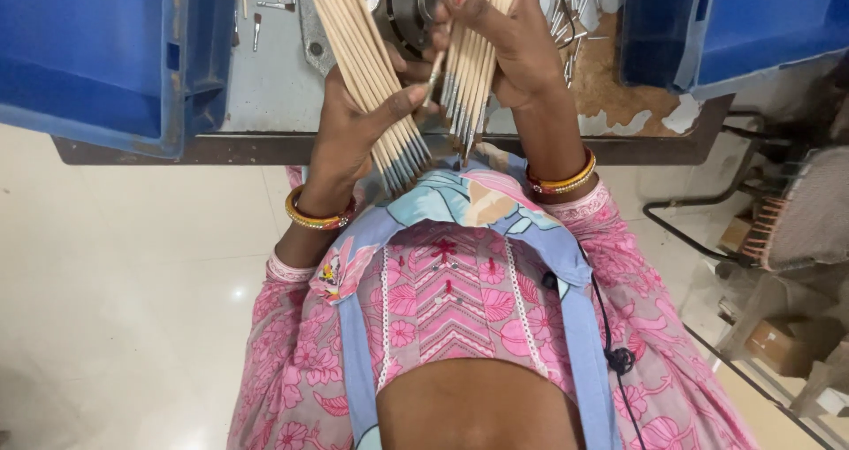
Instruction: The person holds a bundle of wooden sticks in their left hand and repeatedly inserts them into a rotating grinding machine with their right hand. They then place the sharpened sticks into a blue bin on the right side of the machine.
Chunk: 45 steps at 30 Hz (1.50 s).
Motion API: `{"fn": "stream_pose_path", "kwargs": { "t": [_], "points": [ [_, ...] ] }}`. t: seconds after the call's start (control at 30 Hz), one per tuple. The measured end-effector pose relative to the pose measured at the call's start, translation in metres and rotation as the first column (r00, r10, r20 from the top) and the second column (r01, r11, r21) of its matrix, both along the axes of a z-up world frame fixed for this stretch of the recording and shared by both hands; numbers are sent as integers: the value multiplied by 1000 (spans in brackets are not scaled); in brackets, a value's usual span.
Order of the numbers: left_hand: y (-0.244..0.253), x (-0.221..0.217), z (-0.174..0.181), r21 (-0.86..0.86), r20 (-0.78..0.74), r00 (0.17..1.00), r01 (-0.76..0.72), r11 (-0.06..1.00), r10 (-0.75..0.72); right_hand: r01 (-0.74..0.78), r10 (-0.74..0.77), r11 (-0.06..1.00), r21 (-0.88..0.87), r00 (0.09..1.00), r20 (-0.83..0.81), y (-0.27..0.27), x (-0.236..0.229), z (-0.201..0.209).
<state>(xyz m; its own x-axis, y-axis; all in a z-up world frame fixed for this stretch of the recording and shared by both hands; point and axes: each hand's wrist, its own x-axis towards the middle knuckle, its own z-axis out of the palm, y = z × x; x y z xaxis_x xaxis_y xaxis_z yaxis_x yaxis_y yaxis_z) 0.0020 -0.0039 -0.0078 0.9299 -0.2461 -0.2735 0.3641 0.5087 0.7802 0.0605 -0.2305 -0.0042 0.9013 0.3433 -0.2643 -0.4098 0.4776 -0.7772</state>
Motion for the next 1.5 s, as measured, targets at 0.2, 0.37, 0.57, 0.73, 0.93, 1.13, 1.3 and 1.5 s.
{"fn": "stream_pose_path", "kwargs": {
  "t": [0.2, 0.37, 0.57, 0.73, 0.93, 1.13, 1.3, 1.5],
  "points": [
    [6, 6, -13, 79, 1, 996, -94, 992, 94, 419, 204, 667, -616, 692, 692, -150, 15, 63],
    [25, -12, -50, -158, -242, 970, -17, 987, -22, 88, 238, -582, -808, 969, -66, -356, 38, -14],
    [27, -27, -73, -20, -274, 960, -71, 997, 63, 296, 362, -306, -905, 915, 177, -270, 10, 10],
    [22, -18, -40, 48, -216, 976, 14, 999, -4, 619, 342, -38, -784, 746, 572, -113, 13, 69],
    [25, -11, -3, 459, 160, 970, 92, 884, -184, -41, 664, 363, -931, 713, 227, 13, -5, 48],
    [43, -15, -37, 140, -87, 994, -53, 989, 66, 320, 285, 539, -779, 801, 526, -26, 13, 51],
    [37, -38, -96, -142, -312, 950, -78, 987, 30, 568, 165, 371, -735, 738, 654, -31, -15, 74],
    [28, -33, -73, -66, -271, 958, -112, 992, 90, 460, 508, 197, -866, 708, 491, 7, 10, -18]
  ]
}}
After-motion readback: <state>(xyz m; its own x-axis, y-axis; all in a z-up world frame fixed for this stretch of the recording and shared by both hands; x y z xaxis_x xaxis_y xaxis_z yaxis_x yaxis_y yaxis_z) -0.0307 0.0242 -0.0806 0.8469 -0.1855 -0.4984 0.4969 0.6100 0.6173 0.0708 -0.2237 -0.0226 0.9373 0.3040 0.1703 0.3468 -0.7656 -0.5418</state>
